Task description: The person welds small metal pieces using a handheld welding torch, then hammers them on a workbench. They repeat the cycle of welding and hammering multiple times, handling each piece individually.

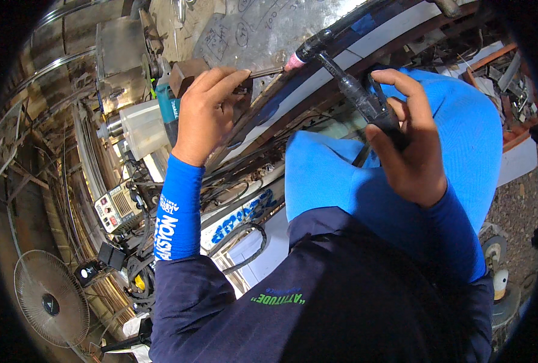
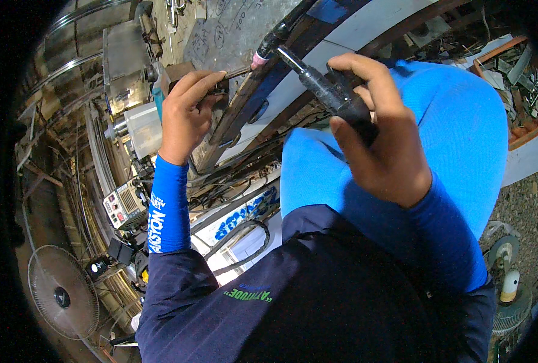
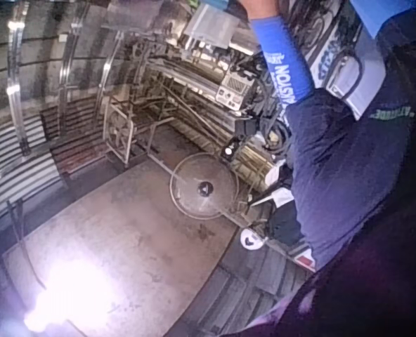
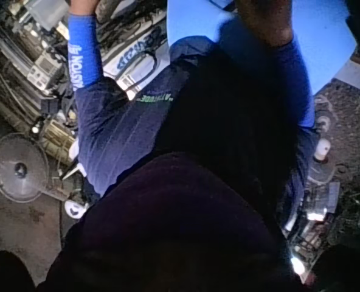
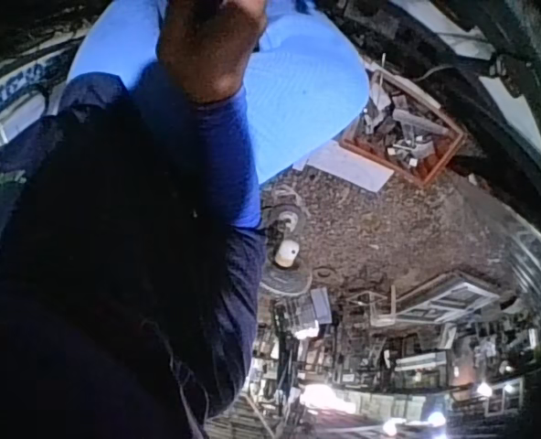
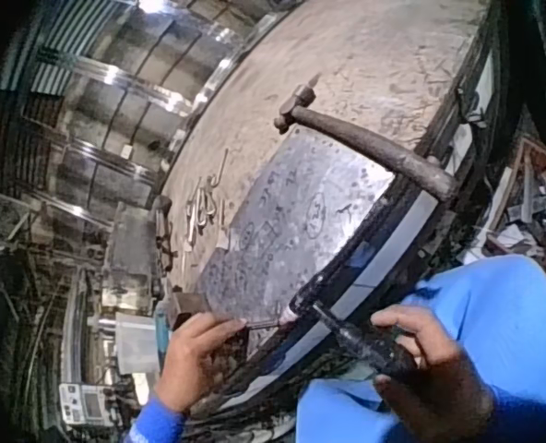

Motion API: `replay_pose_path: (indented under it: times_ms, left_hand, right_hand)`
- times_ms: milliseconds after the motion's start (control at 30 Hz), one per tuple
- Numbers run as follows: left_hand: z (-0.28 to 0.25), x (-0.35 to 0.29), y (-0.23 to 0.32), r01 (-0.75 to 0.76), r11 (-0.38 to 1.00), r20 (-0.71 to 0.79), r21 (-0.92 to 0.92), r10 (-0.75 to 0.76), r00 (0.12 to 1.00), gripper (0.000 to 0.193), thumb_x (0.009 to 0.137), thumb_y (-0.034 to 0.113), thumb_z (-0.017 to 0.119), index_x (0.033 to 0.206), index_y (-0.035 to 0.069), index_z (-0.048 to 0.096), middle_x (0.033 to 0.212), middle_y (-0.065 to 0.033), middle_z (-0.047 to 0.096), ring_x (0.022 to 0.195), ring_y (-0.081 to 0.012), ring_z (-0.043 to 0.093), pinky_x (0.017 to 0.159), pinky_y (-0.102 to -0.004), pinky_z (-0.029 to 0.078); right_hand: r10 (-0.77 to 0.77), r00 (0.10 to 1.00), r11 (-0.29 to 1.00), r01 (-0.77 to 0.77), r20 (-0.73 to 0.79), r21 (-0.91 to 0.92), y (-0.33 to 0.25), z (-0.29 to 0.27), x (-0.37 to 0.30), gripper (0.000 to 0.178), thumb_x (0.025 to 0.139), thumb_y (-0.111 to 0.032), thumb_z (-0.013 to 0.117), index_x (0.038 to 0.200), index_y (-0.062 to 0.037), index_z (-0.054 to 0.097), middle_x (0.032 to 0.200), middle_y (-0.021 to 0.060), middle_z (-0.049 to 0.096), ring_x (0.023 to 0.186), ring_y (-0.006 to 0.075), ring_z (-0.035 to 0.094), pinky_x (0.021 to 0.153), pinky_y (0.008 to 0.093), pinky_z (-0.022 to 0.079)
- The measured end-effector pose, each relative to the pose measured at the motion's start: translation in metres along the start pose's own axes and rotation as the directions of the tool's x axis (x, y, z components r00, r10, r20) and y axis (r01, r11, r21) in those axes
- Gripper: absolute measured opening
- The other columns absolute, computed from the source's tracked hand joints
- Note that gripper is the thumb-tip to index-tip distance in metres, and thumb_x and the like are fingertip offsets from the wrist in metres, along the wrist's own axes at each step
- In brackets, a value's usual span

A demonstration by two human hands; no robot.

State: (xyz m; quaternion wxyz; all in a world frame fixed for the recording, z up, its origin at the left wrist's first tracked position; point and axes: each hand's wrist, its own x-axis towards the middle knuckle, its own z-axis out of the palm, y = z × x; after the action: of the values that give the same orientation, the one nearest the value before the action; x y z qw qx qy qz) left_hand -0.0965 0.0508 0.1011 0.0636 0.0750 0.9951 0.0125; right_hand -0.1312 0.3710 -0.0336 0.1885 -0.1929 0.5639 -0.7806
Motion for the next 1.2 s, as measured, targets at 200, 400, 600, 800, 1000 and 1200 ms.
replay_pose_path:
  times_ms: [200, 400, 600, 800, 1000, 1200]
  left_hand:
    - [-0.001, -0.001, -0.001, -0.012, 0.999, -0.011, -0.039, 0.012, 1.0, 0.057, 0.078, -0.017, 0.073, 0.128, 0.01, 0.079, 0.119, -0.0133, 0.076, 0.106, -0.0355, 0.072, 0.092, -0.0402, 0.06]
    - [0.001, 0.0, -0.001, -0.021, 0.999, -0.017, -0.028, 0.02, 1.0, 0.058, 0.078, -0.017, 0.072, 0.128, 0.01, 0.079, 0.123, -0.014, 0.076, 0.108, -0.0362, 0.072, 0.094, -0.0412, 0.059]
    - [0.0, 0.0, 0.0, -0.035, 0.999, -0.008, 0.005, 0.035, 0.999, 0.059, 0.077, -0.016, 0.073, 0.129, 0.011, 0.08, 0.123, -0.0139, 0.076, 0.108, -0.0367, 0.072, 0.095, -0.0416, 0.058]
    - [0.002, -0.001, 0.0, -0.027, 1.0, -0.021, -0.015, 0.027, 0.999, 0.058, 0.077, -0.016, 0.073, 0.128, 0.01, 0.079, 0.123, -0.0141, 0.076, 0.109, -0.0368, 0.072, 0.095, -0.0416, 0.058]
    - [0.002, 0.0, 0.0, -0.032, 0.999, -0.015, 0.01, 0.032, 0.999, 0.056, 0.078, -0.016, 0.074, 0.127, 0.01, 0.079, 0.123, -0.0139, 0.076, 0.11, -0.0364, 0.072, 0.096, -0.0413, 0.058]
    - [0.004, 0.001, 0.0, -0.092, 0.996, -0.075, -0.002, 0.091, 0.993, 0.052, 0.075, -0.011, 0.073, 0.122, 0.009, 0.079, 0.117, -0.0112, 0.076, 0.098, -0.036, 0.07, 0.086, -0.0436, 0.059]
  right_hand:
    - [0.06, 0.998, 0.997, -0.06, -0.004, 0.049, -0.006, 0.0, -0.001, 0.059, 0.1, 0.007, 0.062, 0.155, 0.0017, 0.043, 0.102, 0.0116, 0.062, 0.075, 0.0097, 0.054, 0.066, 0.0279, 0.043]
    - [0.071, 0.997, 0.997, -0.071, 0.019, 0.004, -0.005, 0.0, -0.002, 0.062, 0.102, 0.003, 0.065, 0.159, -0.0007, 0.038, 0.089, 0.0019, 0.058, 0.077, 0.0069, 0.048, 0.068, 0.0247, 0.037]
    - [-0.034, 0.999, 0.995, 0.036, 0.025, -0.09, 0.002, 0.0, -0.004, 0.064, 0.1, 0.007, 0.064, 0.159, -0.0001, 0.038, 0.089, 0.0024, 0.058, 0.074, 0.0069, 0.048, 0.067, 0.0252, 0.038]
    - [0.048, 0.999, 0.998, -0.048, 0.014, -0.029, -0.012, 0.002, -0.002, 0.06, 0.098, 0.012, 0.061, 0.155, 0.0042, 0.044, 0.117, 0.0148, 0.062, 0.087, 0.0134, 0.058, 0.076, 0.0283, 0.048]
    - [0.01, 0.999, 0.997, -0.007, 0.032, -0.072, -0.004, 0.001, -0.002, 0.063, 0.101, 0.006, 0.064, 0.158, 0.0009, 0.038, 0.094, 0.0056, 0.059, 0.077, 0.0088, 0.052, 0.069, 0.0257, 0.041]
    - [0.006, 1.0, 0.996, -0.003, 0.023, -0.092, -0.005, 0.001, -0.004, 0.061, 0.101, 0.005, 0.064, 0.158, 0.0011, 0.04, 0.097, 0.0073, 0.061, 0.08, 0.0107, 0.053, 0.072, 0.0268, 0.042]
